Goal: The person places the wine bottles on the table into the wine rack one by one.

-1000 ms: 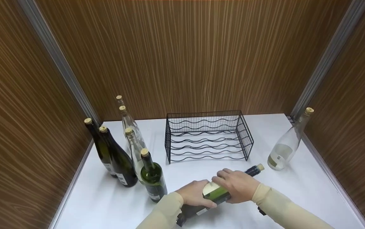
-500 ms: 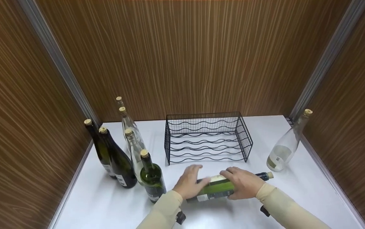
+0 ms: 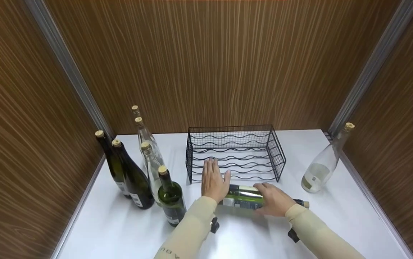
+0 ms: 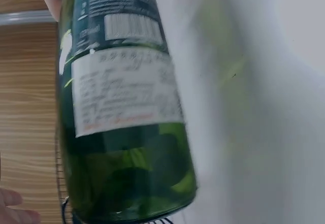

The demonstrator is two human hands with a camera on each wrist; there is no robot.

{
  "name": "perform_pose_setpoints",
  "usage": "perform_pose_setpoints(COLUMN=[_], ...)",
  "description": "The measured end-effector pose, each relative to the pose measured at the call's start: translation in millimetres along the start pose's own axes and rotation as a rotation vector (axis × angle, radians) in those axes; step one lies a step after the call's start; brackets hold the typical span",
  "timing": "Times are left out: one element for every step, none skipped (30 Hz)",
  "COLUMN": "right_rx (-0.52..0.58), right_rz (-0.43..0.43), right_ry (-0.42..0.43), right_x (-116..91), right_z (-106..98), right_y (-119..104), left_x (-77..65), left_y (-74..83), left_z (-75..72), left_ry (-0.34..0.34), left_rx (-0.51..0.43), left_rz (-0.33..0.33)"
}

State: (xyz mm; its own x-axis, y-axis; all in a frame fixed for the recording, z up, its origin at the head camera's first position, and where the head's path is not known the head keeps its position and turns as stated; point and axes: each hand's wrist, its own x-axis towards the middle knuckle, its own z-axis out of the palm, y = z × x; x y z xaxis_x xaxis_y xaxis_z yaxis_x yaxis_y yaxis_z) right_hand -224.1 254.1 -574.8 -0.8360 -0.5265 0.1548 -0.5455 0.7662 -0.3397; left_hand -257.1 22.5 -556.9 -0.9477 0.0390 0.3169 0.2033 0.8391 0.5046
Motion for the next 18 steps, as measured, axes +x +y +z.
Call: perform_pose_setpoints(right_rx=[0.008,0.004,-0.004,-0.002,-0.005,-0.004,-0.001,-0.001,0.005,0.006,-0.001,-0.004,-0.006,-0.006,-0.001,0.004,0.015,0.027], right_rz=[0.014,0.027,0.037,0.052,0.067,0.083,0.103,0.121,0.143,0.166,0.185,0.204,0.221,0.236,0.251,0.264,0.275,0.288], right_ry=[0.007,0.015,0.025,0.032,0.04,0.047,0.052,0.061,0.068,0.074,0.082,0.087,0.091,0.096,0.098,0.1,0.102,0.106], right_x=[0.7,1.4,2.3,2.5,2.9,3.2,3.5,3.8,4.0,4.3,4.8,5.2,5.6,6.0,6.6,7.1,7.4,7.5], right_z=[1.6,3.1,4.4,5.7,6.9,7.9,9.0,9.8,10.6,11.3,12.1,12.8,13.5,14.0,14.9,15.6,16.4,17.2], right_y=[1.2,2.4,3.4,4.3,5.1,5.9,6.7,7.3,7.8,8.3,8.8,9.2,9.5,9.6,9.9,10.2,10.5,10.9], left_x=[3.8,7.7,12.0,16.1,20.2,24.4,28.7,33.0,37.1,41.0,44.5,47.7,50.5,52.7,54.5,55.9,56.7,57.2], left_y=[1.1,1.9,2.4,2.8,2.6,1.9,0.7,-1.3,-3.8,-6.9,-10.4,-14.2,-18.0,-21.9,-25.4,-28.4,-30.8,-32.4], left_z=[1.9,3.5,4.8,6.4,7.7,8.9,10.0,11.0,11.8,12.3,13.0,13.4,13.6,13.9,14.1,14.3,14.7,15.1], left_ry=[-0.021,-0.039,-0.053,-0.065,-0.074,-0.083,-0.093,-0.101,-0.111,-0.122,-0.134,-0.149,-0.159,-0.167,-0.177,-0.186,-0.193,-0.199], left_rx=[0.011,0.021,0.034,0.039,0.047,0.056,0.066,0.08,0.096,0.107,0.123,0.137,0.142,0.147,0.148,0.148,0.152,0.153], left_rz=[-0.01,-0.019,-0.026,-0.031,-0.031,-0.027,-0.021,-0.012,-0.001,0.004,0.006,0.0,-0.01,-0.024,-0.043,-0.065,-0.082,-0.098])
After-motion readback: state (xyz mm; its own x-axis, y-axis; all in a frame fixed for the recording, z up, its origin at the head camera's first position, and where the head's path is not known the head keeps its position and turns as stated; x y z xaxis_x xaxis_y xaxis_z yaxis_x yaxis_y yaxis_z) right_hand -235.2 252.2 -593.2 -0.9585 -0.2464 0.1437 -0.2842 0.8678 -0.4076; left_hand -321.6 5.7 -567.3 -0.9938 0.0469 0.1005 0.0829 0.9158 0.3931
